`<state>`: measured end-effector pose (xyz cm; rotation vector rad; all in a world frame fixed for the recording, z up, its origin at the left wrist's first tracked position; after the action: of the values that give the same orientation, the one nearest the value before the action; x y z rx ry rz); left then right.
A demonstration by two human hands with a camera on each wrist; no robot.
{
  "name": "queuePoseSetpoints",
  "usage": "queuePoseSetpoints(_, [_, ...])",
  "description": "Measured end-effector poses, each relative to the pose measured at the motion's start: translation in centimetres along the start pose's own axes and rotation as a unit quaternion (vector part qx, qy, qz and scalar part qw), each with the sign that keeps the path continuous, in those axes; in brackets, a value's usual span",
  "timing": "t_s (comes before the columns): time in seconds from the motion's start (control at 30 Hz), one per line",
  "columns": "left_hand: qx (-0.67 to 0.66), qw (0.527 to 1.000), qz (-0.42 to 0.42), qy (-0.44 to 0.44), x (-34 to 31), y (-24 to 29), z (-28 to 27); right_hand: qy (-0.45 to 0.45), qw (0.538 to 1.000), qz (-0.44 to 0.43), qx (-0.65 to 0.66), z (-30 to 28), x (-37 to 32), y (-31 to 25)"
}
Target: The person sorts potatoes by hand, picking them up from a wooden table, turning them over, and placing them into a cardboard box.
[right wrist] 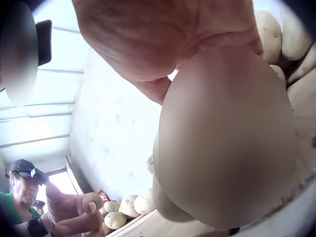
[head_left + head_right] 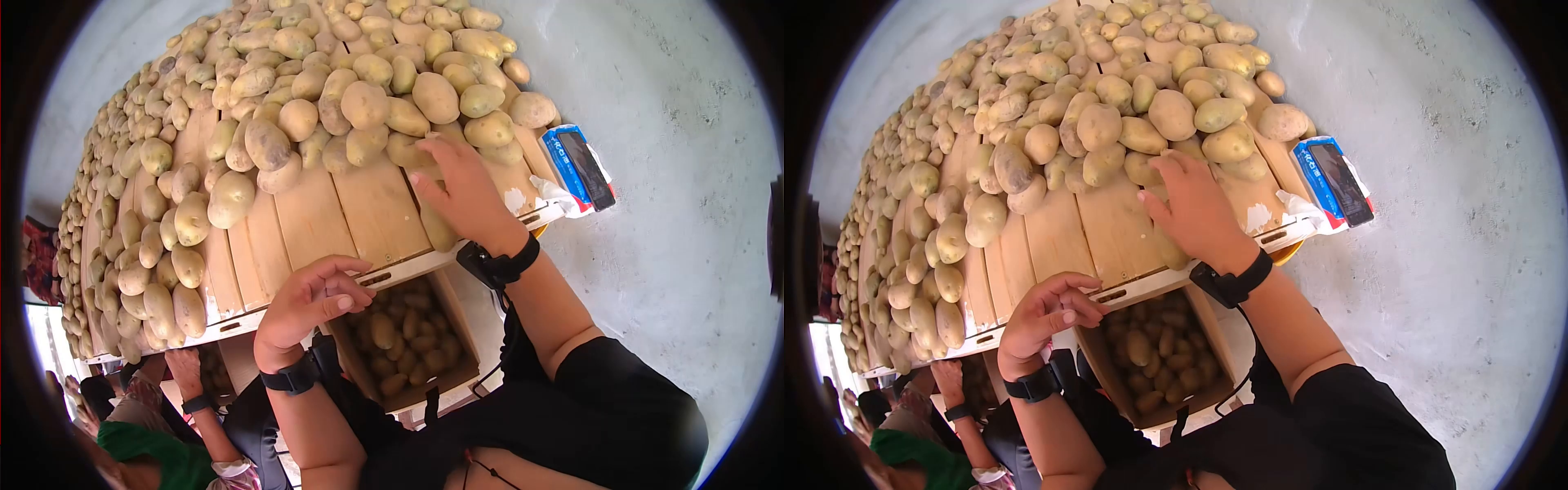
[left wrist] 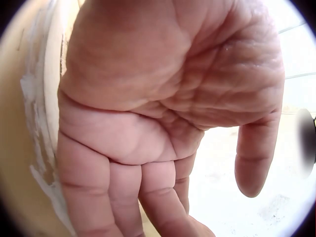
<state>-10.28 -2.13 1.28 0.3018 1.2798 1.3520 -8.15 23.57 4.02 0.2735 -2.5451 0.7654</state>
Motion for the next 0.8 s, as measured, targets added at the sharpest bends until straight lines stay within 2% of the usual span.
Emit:
queuePoseSetpoints(0.17, [-0.02, 0.999, 0.015, 0.042, 0.4, 0.3, 0.0, -0.02, 0.995, -0.004, -0.098, 1.6, 0.0, -0.4])
queuePoseSetpoints(0.27, [-0.025, 0.998, 0.027, 0.042, 0.7, 0.0, -0.1, -0.039, 0.998, 0.029, -0.027, 0.9, 0.3, -0.2])
queuePoseSetpoints(0.37, [-0.018, 0.998, 0.027, 0.045, 0.8, 0.0, 0.0, -0.062, 0.991, 0.106, 0.045, 0.7, 0.3, 0.8])
queuePoseSetpoints(0.47, [-0.027, 0.998, 0.037, 0.048, 1.0, -0.1, -0.1, 0.002, 0.996, 0.016, -0.089, 1.7, -0.4, -0.7])
queuePoseSetpoints(0.57, [-0.029, 0.997, 0.05, 0.051, 1.1, 0.2, 0.2, -0.007, 0.996, 0.0, -0.084, 1.5, -0.3, -1.3])
queuePoseSetpoints(0.67, [-0.029, 0.997, 0.046, 0.053, 1.3, 0.1, 0.2, -0.005, 0.998, 0.053, 0.02, 1.0, -0.3, 0.5])
queuePoseSetpoints(0.77, [-0.02, 0.997, 0.047, 0.05, 1.5, 0.2, 0.4, 0.011, 0.999, 0.031, -0.036, 2.0, -1.0, -0.4])
queuePoseSetpoints(0.8, [-0.018, 0.997, 0.05, 0.052, 1.5, 0.2, 0.4, 0.003, 0.999, 0.049, 0.002, 1.9, -1.0, -0.2])
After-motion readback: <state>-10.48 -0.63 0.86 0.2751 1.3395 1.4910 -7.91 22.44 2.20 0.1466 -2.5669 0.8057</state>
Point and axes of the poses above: each hand's wrist, its own x-axis towards the middle knuckle, its own z-axis out of the palm, y = z × x, the point moved 5 cm from there along x, towards the middle knuckle, and after that the axes turned 15 degrees about -z, right-handed, at the moved point
